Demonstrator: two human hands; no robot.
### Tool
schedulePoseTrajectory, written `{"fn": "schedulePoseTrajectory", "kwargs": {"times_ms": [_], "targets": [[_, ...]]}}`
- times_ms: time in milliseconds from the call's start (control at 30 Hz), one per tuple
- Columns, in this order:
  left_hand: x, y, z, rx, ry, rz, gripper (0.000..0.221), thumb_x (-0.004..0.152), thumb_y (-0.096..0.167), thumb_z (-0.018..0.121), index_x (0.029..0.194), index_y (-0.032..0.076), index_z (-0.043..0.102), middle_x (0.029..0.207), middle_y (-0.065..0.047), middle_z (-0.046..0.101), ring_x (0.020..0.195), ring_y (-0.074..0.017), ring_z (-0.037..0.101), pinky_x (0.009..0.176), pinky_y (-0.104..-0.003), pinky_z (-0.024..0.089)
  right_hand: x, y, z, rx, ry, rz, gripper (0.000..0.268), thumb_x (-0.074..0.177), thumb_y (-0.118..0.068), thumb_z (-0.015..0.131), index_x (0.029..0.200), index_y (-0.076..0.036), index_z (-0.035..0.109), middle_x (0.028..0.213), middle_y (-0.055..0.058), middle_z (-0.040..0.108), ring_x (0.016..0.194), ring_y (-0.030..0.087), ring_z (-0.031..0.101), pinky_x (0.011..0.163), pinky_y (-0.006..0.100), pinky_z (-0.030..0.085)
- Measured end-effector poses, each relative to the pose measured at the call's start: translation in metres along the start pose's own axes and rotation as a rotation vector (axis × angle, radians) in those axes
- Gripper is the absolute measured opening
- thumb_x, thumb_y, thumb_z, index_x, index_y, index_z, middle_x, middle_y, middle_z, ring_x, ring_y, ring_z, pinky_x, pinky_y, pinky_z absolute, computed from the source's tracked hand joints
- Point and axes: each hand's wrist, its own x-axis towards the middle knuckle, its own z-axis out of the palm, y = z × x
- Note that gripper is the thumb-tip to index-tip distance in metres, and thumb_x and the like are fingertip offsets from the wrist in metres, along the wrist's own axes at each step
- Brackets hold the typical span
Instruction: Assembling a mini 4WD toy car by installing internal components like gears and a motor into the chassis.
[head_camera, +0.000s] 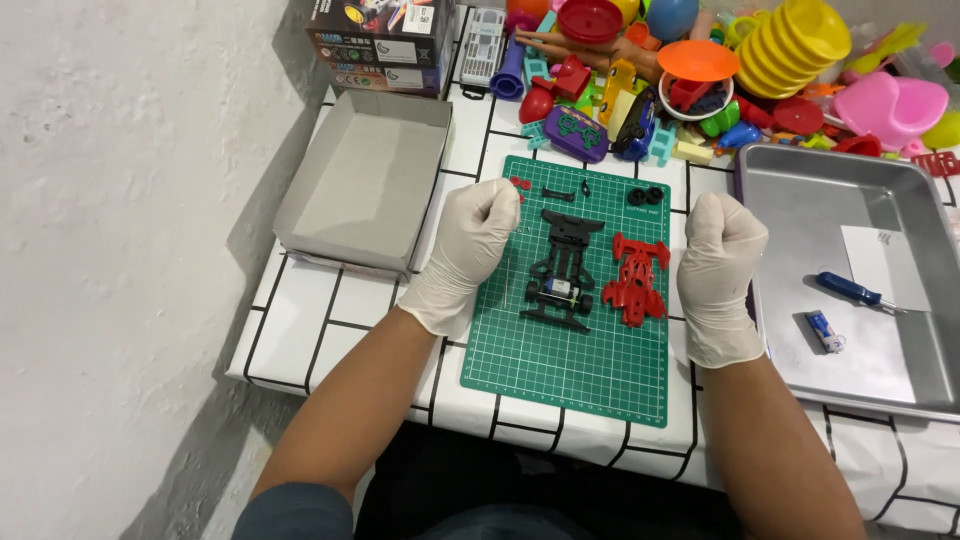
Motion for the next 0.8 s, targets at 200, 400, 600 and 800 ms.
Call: {"fn": "schedulePoseTrajectory", "kwargs": {"times_ms": [200, 400, 600, 800], "targets": [[0.005, 0.086, -0.021, 0.62, -0.421, -0.346, 0.034, 0.093, 0.035, 0.063, 0.073, 0.007, 0.066, 0.073, -0.013, 0.067, 0.077, -0.032, 0.067, 0.078, -0.043, 0.053, 0.001, -0.004, -0.004, 0.002, -0.011, -0.005, 0.056, 0.114, -0.008, 0.058, 0.061, -0.013, 0.043, 0.054, -0.003, 0.033, 0.057, 0.009, 0.027, 0.058, 0.024, 0.03], [-0.008, 0.059, -0.011, 0.962, -0.565, -0.462, 0.019, 0.088, 0.028, 0.07, 0.082, 0.01, 0.074, 0.08, -0.012, 0.071, 0.087, -0.0346, 0.071, 0.083, -0.045, 0.054, 0.002, 0.009, -0.009, -0.028, -0.02, -0.024, 0.055, 0.116, -0.011, 0.059, 0.063, -0.011, 0.046, 0.053, -0.001, 0.034, 0.058, 0.01, 0.029, 0.057, 0.024, 0.032], [-0.014, 0.035, -0.008, 1.099, -0.618, -0.481, 0.024, 0.086, 0.033, 0.069, 0.077, 0.012, 0.077, 0.067, -0.007, 0.069, 0.076, -0.0285, 0.072, 0.081, -0.045, 0.057, 0.002, 0.005, -0.008, -0.003, -0.015, -0.038, 0.054, 0.115, -0.011, 0.059, 0.063, -0.012, 0.046, 0.054, -0.001, 0.036, 0.059, 0.01, 0.031, 0.059, 0.024, 0.033], [-0.015, 0.05, -0.001, 1.074, -0.656, -0.568, 0.028, 0.093, 0.023, 0.064, 0.096, 0.001, 0.08, 0.08, -0.017, 0.072, 0.087, -0.0339, 0.073, 0.085, -0.05, 0.056, 0.002, 0.002, -0.009, 0.0, -0.02, -0.038, 0.053, 0.115, -0.011, 0.06, 0.063, -0.012, 0.048, 0.054, -0.001, 0.037, 0.06, 0.01, 0.031, 0.059, 0.024, 0.033]]}}
